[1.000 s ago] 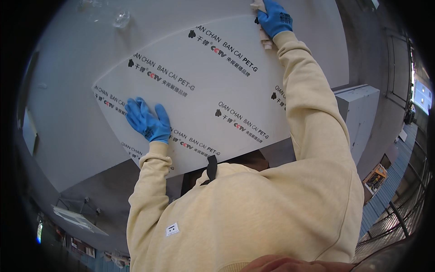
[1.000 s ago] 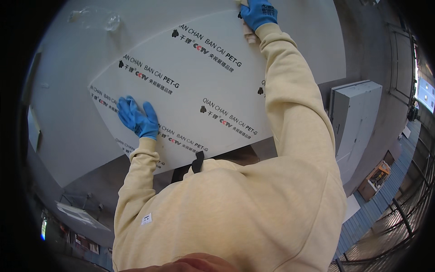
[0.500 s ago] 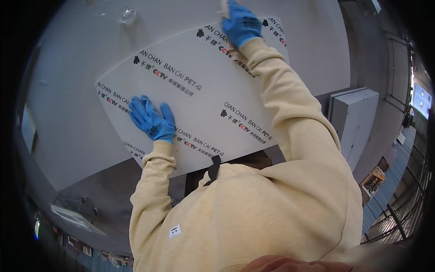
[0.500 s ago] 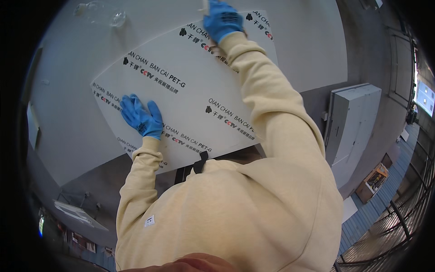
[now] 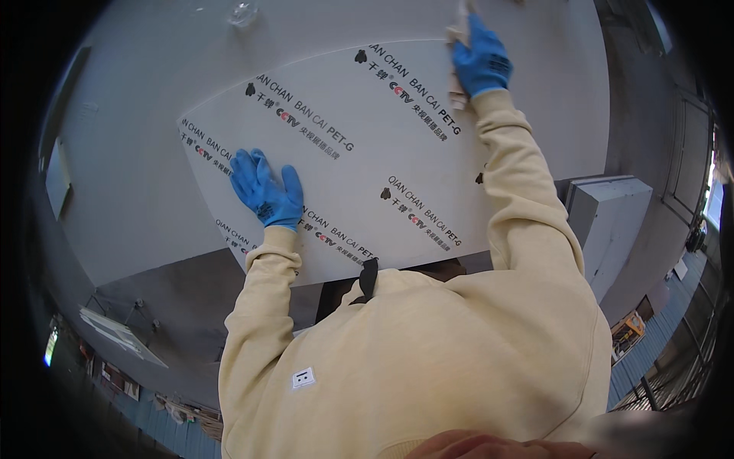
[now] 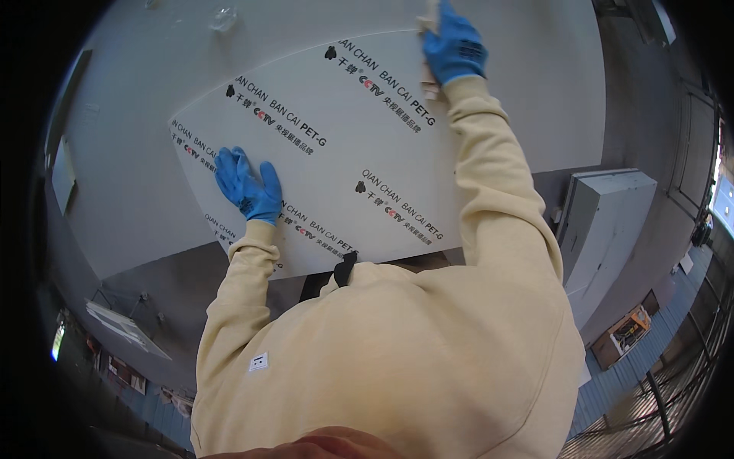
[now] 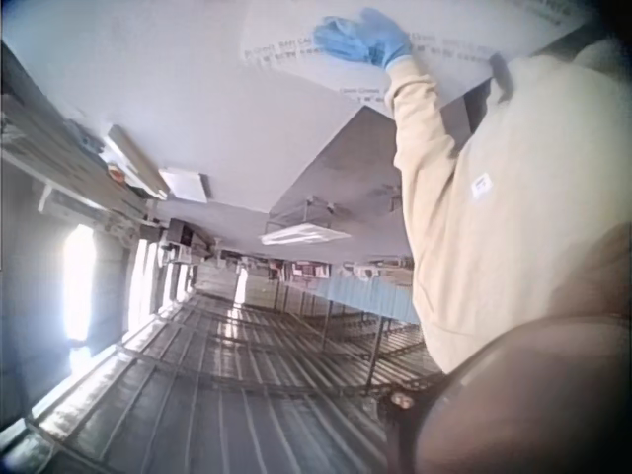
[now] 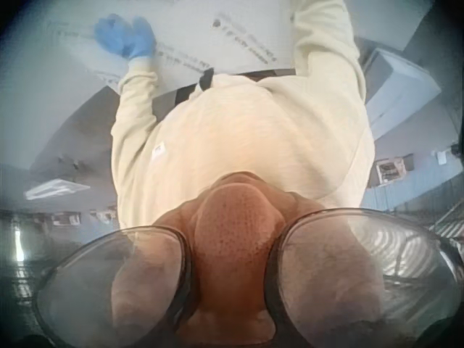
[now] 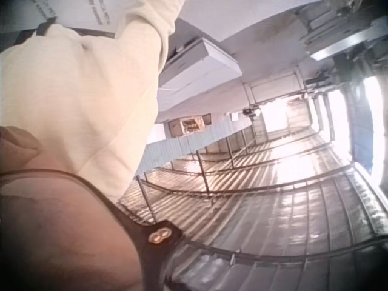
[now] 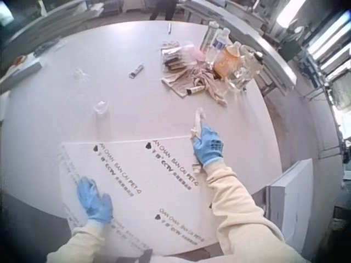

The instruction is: The person wipes a large white plastic sheet with a cloth, flips it over, and continues wiping the other side. The person then stacks the cleaned sheet with other similar sheets.

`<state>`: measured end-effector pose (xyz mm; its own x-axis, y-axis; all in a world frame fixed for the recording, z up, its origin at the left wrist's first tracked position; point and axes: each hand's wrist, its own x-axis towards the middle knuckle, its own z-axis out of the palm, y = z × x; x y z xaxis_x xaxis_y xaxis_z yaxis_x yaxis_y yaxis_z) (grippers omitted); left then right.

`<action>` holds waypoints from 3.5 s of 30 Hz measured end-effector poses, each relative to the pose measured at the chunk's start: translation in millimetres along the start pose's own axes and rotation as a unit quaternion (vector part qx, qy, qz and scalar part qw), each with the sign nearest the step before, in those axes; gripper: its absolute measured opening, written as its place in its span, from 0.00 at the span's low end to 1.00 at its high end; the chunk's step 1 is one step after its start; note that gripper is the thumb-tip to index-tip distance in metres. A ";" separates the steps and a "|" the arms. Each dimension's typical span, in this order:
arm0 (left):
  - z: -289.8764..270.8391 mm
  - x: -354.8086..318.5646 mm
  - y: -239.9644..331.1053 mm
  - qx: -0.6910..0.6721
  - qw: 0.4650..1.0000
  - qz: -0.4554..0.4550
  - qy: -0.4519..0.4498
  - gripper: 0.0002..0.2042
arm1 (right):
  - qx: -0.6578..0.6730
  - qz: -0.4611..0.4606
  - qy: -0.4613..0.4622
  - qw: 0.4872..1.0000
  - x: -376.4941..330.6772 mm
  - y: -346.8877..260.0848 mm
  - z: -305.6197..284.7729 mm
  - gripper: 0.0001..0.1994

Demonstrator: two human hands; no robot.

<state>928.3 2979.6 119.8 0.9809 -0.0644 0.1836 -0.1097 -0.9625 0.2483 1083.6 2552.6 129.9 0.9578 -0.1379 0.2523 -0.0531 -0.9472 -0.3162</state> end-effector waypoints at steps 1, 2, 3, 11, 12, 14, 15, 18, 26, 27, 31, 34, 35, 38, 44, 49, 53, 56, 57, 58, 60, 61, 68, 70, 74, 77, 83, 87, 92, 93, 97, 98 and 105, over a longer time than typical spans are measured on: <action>3.2 -1.7 -2.3 0.000 1.000 0.004 0.006 0.32 | 0.002 0.034 -0.003 0.999 -3.9 18.2 -2.9 0.26; 5.0 -2.1 -4.1 -0.001 1.000 0.008 0.013 0.32 | 0.004 0.068 -0.006 0.998 -4.9 21.1 -2.5 0.24; 3.6 -0.9 -3.6 0.001 1.000 0.001 -0.006 0.33 | -0.016 0.080 -0.009 0.997 -5.7 12.4 2.4 0.24; -5.3 3.9 0.1 -0.006 0.999 -0.030 -0.032 0.32 | 0.068 -0.087 -0.120 0.987 -23.4 -222.3 63.5 0.22; -5.3 4.8 -0.8 -0.004 0.999 -0.036 -0.034 0.32 | 0.059 -0.116 -0.159 0.979 -27.9 -252.0 70.1 0.27; -7.5 5.3 0.0 -0.006 0.998 -0.044 -0.042 0.32 | 0.066 -0.135 -0.223 0.963 -31.8 -296.9 71.6 0.26; -5.4 2.9 -1.5 -0.015 0.999 -0.039 -0.028 0.33 | 0.070 -0.133 -0.214 0.965 -35.4 -308.7 73.9 0.26; -7.5 0.0 -10.4 -0.080 0.996 -0.031 -0.001 0.34 | 0.066 -0.155 -0.176 0.970 -39.9 -312.9 86.0 0.25; -96.5 -159.0 -122.3 -0.125 0.918 -0.376 -0.019 0.44 | -0.029 0.021 -0.067 0.997 -22.6 -260.5 72.3 0.24; -94.4 -194.8 -133.4 -0.123 0.888 -0.439 -0.051 0.43 | -0.025 -0.009 -0.079 0.997 -20.0 -274.6 82.8 0.24; -84.0 -240.4 -139.8 -0.467 0.684 -0.542 -0.143 0.33 | 0.027 -0.193 -0.160 0.968 -28.1 -389.5 118.1 0.27; -80.9 -239.7 -146.4 -0.521 0.632 -0.548 -0.170 0.30 | 0.090 -0.260 -0.184 0.944 -11.3 -455.0 138.0 0.27; -80.3 -242.5 -146.9 -0.527 0.628 -0.547 -0.173 0.30 | 0.128 -0.262 -0.194 0.937 -2.8 -478.5 131.8 0.27; -83.4 -237.8 -142.8 -0.537 0.616 -0.557 -0.149 0.27 | 0.139 -0.274 -0.231 0.923 -9.5 -492.2 130.1 0.24; -76.2 -246.0 -143.0 -0.553 0.605 -0.554 -0.144 0.27 | 0.102 -0.346 -0.346 0.866 -82.5 -477.9 114.4 0.25; -80.1 -238.6 -144.7 -0.544 0.628 -0.535 -0.153 0.27 | 0.072 -0.263 -0.217 0.937 -15.9 -483.7 151.3 0.24; -82.9 -235.9 -145.6 -0.538 0.621 -0.544 -0.170 0.27 | 0.054 -0.221 -0.186 0.956 -16.3 -485.3 163.2 0.22; -76.4 -241.8 -142.6 -0.530 0.625 -0.551 -0.156 0.26 | 0.055 -0.281 -0.251 0.925 -65.9 -487.0 136.3 0.23; -74.8 -243.1 -142.8 -0.535 0.623 -0.549 -0.158 0.25 | 0.059 -0.281 -0.275 0.918 -72.5 -484.4 127.3 0.23; -73.5 -244.6 -144.0 -0.539 0.621 -0.546 -0.159 0.25 | 0.063 -0.285 -0.261 0.920 -68.5 -483.2 129.0 0.23; -72.6 -244.3 -145.8 -0.545 0.624 -0.537 -0.160 0.25 | 0.069 -0.291 -0.230 0.926 -48.9 -480.7 140.9 0.22; -74.1 -243.1 -144.2 -0.544 0.628 -0.534 -0.157 0.25 | 0.056 -0.266 -0.220 0.937 -32.4 -482.3 147.8 0.23; -79.7 -236.6 -143.1 -0.542 0.628 -0.536 -0.158 0.25 | 0.030 -0.235 -0.218 0.947 -40.0 -485.6 147.9 0.22; -73.7 -242.8 -144.6 -0.543 0.633 -0.530 -0.155 0.25 | 0.013 -0.275 -0.284 0.919 -72.8 -488.4 127.6 0.22; -72.4 -246.3 -145.9 -0.539 0.644 -0.518 -0.161 0.26 | 0.059 -0.308 -0.259 0.914 -53.7 -475.7 135.4 0.24; -74.7 -243.8 -145.8 -0.559 0.622 -0.526 -0.151 0.26 | 0.056 -0.268 -0.220 0.936 -20.0 -489.8 140.9 0.25; -77.0 -240.1 -144.1 -0.552 0.612 -0.542 -0.165 0.26 | 0.051 -0.293 -0.234 0.926 -104.5 -487.3 126.8 0.22; -77.3 -237.9 -141.8 -0.554 0.599 -0.553 -0.169 0.26 | 0.013 -0.427 -0.420 0.801 -235.5 -489.4 65.9 0.26; -81.4 -233.1 -141.8 -0.555 0.590 -0.567 -0.151 0.26 | 0.041 -0.424 -0.405 0.809 -201.6 -490.5 77.0 0.24; -80.6 -235.8 -140.1 -0.561 0.589 -0.562 -0.149 0.26 | 0.048 -0.397 -0.360 0.843 -176.3 -491.6 88.8 0.24; -76.6 -233.2 -146.7 -0.582 0.585 -0.543 -0.158 0.26 | 0.044 -0.313 -0.198 0.928 -82.5 -488.3 135.7 0.26; -77.8 -232.2 -145.4 -0.585 0.579 -0.545 -0.162 0.25 | 0.040 -0.300 -0.175 0.937 -77.8 -488.9 136.8 0.24; -78.1 -233.9 -136.4 -0.583 0.553 -0.589 -0.089 0.24 | 0.052 -0.474 -0.408 0.779 -259.3 -487.7 70.0 0.17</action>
<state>701.3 3146.6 117.2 0.4717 0.3012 -0.8287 0.6941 0.4528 0.5597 880.9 3070.5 154.7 0.4161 0.8787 -0.2338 0.7697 -0.4773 -0.4240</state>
